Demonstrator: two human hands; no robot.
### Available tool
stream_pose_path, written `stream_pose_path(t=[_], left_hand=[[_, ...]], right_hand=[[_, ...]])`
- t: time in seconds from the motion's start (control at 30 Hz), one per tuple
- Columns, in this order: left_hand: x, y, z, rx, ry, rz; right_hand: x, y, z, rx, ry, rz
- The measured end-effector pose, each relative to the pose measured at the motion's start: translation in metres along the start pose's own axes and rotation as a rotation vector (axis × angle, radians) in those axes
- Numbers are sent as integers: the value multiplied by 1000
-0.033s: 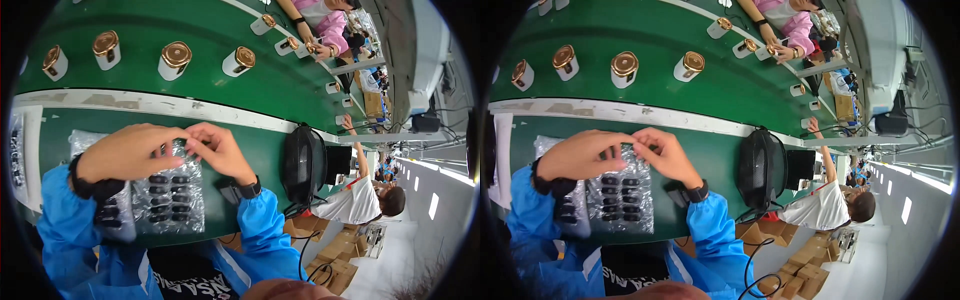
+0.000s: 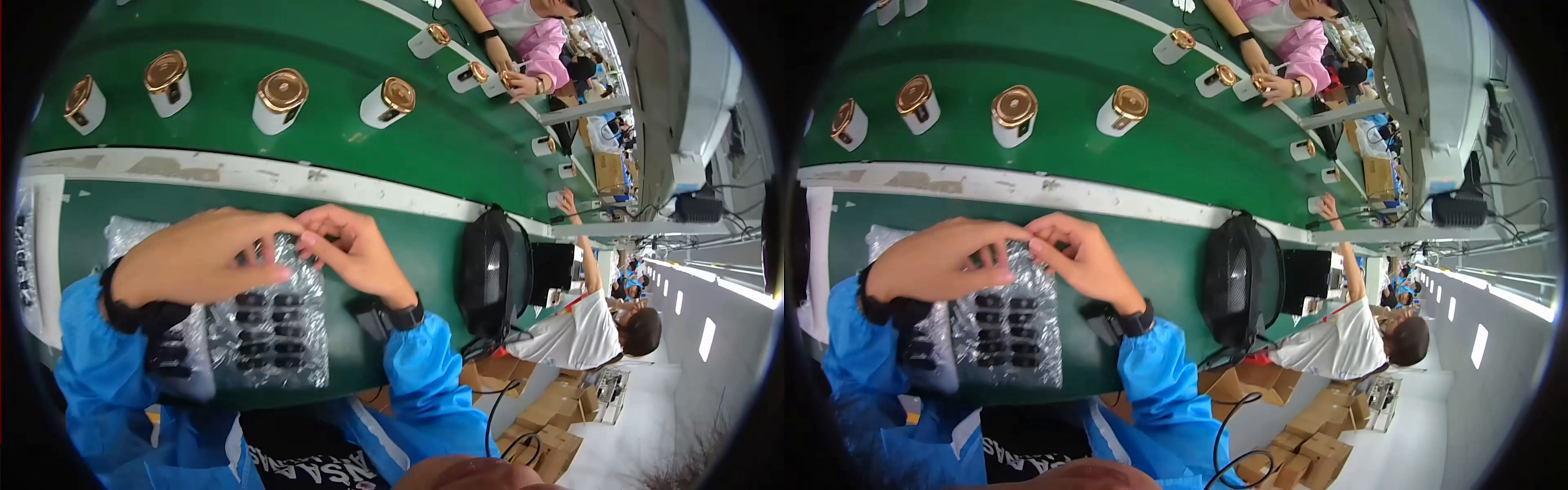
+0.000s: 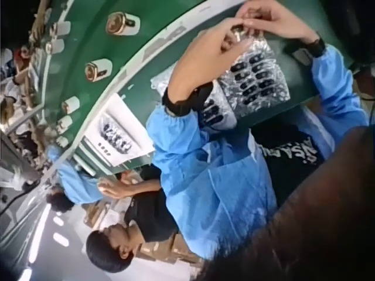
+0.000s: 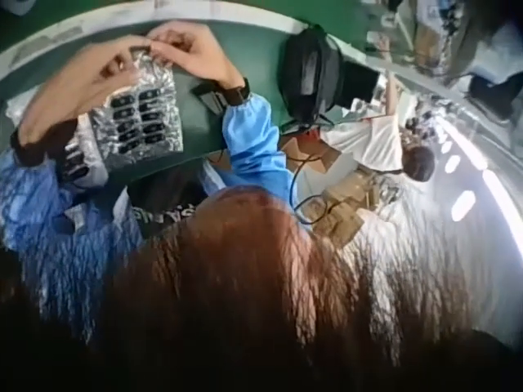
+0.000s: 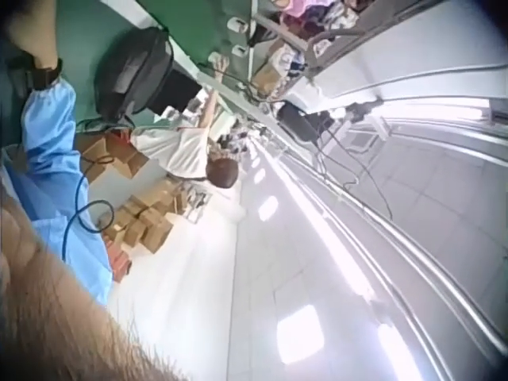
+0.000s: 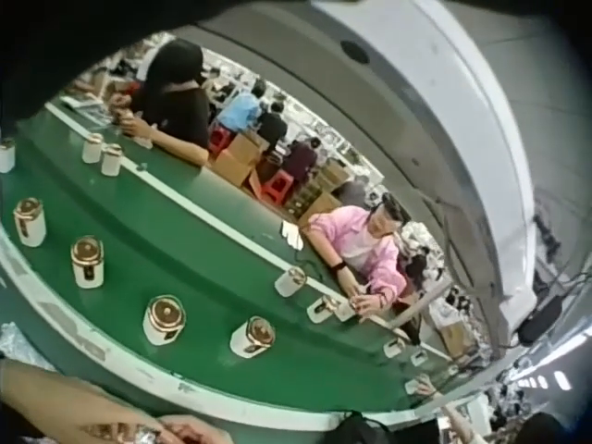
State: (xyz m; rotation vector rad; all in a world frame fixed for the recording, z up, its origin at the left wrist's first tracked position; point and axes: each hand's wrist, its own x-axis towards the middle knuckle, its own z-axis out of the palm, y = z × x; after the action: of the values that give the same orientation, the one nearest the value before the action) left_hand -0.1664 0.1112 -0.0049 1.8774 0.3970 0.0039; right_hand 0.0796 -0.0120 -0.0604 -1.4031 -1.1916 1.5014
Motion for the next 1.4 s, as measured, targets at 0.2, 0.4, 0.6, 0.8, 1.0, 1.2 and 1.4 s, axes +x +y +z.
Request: stream_pose_path(t=[0.2,0.4,0.6,0.8,1.0,1.2,1.4], left_hand=[[0,-12,-16,-289,-78,-101],[-2,-35,-27,-488,-164,-224],[5,-44,-28,-556,-130,-264],[6,-45,-29,-573,-122,-215],[3,-45,-31,-575,-136,-240],[-1,-48,-29,-599,-121,-219],[1,-44,-32,-580,-134,-245]], right_hand=[[5,3,-2,208,0,-52],[2,6,-7,376,-46,-62],[11,3,-7,375,9,-66],[14,-6,-4,280,-131,-82],[13,-5,-4,309,-183,-84],[13,-11,-1,333,-179,-64],[14,-9,-2,379,-152,-29]])
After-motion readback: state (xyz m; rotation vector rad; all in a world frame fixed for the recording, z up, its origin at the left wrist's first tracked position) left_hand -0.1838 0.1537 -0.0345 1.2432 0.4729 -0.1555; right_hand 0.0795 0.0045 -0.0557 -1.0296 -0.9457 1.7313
